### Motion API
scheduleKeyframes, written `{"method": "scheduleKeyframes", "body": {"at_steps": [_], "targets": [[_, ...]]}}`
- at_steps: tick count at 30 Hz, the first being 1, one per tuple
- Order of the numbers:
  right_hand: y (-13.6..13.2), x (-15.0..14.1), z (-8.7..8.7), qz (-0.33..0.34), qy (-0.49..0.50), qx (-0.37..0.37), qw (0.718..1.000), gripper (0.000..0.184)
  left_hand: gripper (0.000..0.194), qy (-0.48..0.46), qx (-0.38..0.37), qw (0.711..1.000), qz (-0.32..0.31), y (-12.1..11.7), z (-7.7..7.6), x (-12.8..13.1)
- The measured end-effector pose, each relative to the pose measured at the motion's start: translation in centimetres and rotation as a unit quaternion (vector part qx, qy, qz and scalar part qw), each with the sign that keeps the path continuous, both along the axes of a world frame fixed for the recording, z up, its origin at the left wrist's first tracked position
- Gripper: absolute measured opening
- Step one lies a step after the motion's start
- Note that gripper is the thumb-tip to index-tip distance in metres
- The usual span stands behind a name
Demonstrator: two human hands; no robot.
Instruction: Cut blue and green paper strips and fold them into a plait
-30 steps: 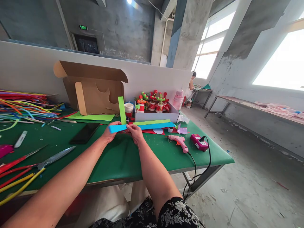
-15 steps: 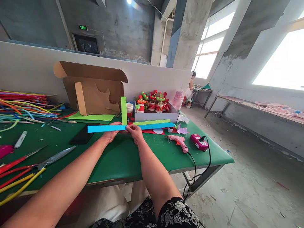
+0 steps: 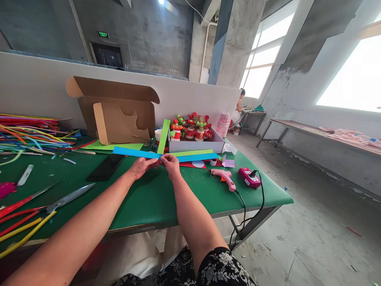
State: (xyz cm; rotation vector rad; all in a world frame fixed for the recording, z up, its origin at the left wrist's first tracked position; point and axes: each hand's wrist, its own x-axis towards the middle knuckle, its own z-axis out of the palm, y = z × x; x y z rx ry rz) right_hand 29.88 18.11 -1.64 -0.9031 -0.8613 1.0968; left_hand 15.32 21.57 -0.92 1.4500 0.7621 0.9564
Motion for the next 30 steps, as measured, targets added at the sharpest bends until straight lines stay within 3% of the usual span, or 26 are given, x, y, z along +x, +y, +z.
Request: {"method": "scheduleKeyframes", "body": {"at_steps": [7, 21, 30], "targets": [[-0.28, -0.31, 0.16, 0.026, -0.004, -0.006, 1.0, 0.036, 0.024, 0.018, 0.01, 0.999, 0.045, 0.75, -0.32, -0.13], [-0.1, 0.09, 0.02, 0.023, 0.006, -0.033, 0.999, 0.036, 0.028, 0.075, 0.013, 0.994, 0.075, 0.64, -0.62, -0.05], [-0.2, 0.04, 0.18, 0.006, -0.01, -0.025, 1.0, 0.036, 0.034, 0.099, -0.004, 0.993, 0.06, 0.68, -0.53, -0.04]]}}
